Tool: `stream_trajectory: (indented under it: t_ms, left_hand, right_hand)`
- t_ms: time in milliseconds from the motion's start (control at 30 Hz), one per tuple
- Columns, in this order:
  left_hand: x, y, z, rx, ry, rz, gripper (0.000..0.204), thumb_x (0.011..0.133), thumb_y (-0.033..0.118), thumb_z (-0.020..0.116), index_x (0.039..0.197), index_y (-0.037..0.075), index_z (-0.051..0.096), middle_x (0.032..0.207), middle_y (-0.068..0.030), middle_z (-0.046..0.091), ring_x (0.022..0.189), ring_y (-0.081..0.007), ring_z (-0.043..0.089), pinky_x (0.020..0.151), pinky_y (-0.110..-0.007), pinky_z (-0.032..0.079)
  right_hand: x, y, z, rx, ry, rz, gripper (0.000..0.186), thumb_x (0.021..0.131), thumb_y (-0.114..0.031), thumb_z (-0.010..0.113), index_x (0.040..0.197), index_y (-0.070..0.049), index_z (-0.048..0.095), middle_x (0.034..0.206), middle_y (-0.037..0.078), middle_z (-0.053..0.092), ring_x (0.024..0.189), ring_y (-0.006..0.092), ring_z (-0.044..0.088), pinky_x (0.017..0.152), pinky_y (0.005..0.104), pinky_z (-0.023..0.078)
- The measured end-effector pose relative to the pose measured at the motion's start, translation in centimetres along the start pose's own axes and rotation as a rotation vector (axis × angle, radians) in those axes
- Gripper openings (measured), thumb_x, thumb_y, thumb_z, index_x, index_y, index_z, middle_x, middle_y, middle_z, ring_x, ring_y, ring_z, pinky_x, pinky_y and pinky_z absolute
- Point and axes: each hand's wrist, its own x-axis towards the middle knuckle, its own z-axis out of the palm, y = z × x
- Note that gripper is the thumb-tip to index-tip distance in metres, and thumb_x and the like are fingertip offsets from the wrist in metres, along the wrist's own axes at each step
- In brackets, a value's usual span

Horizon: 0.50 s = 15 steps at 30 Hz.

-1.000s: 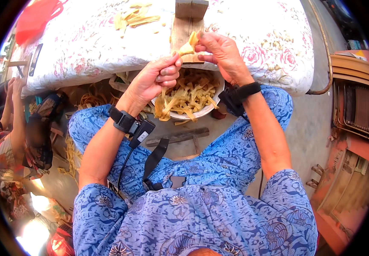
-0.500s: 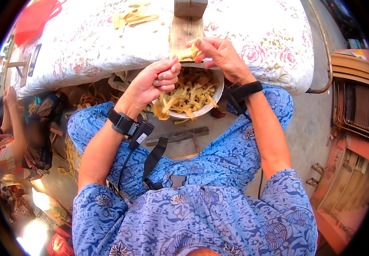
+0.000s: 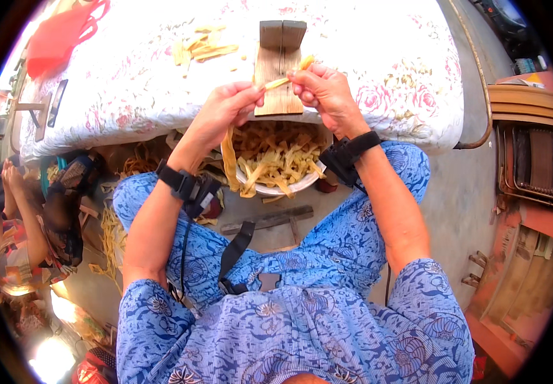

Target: The person splits and peels thin strips of plant material by hand using a wooden jig.

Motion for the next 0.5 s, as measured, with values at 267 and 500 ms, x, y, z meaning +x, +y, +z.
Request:
stream_trajectory:
  t_ms: [267, 500]
  left_hand:
    - [8.5, -0.2, -2.5, 0.655, 0.210, 0.499, 0.017, 0.086, 0.015, 0.052, 0.083, 0.001, 0.061, 0.063, 0.0031, 0.052, 0.058, -0.0047, 0.045, 0.055, -0.020, 0.039]
    - [8.7, -1.7, -2.0, 0.934, 0.421, 0.406, 0.017, 0.084, 0.014, 0.054, 0.085, -0.002, 0.060, 0.061, -0.0013, 0.055, 0.059, -0.0077, 0.047, 0.057, -0.023, 0.041]
  right_hand:
    - [6.1, 0.7, -1.3, -0.200, 0.207, -0.283, 0.013, 0.081, -0.015, 0.063, 0.077, -0.002, 0.060, 0.064, 0.002, 0.059, 0.052, 0.0038, 0.051, 0.047, 0.0160, 0.039]
    - [5.8, 2.6, -3.1, -0.517, 0.344, -0.281, 0.017, 0.078, -0.011, 0.063, 0.073, 0.004, 0.059, 0.060, 0.005, 0.058, 0.049, 0.0075, 0.053, 0.045, 0.0205, 0.044]
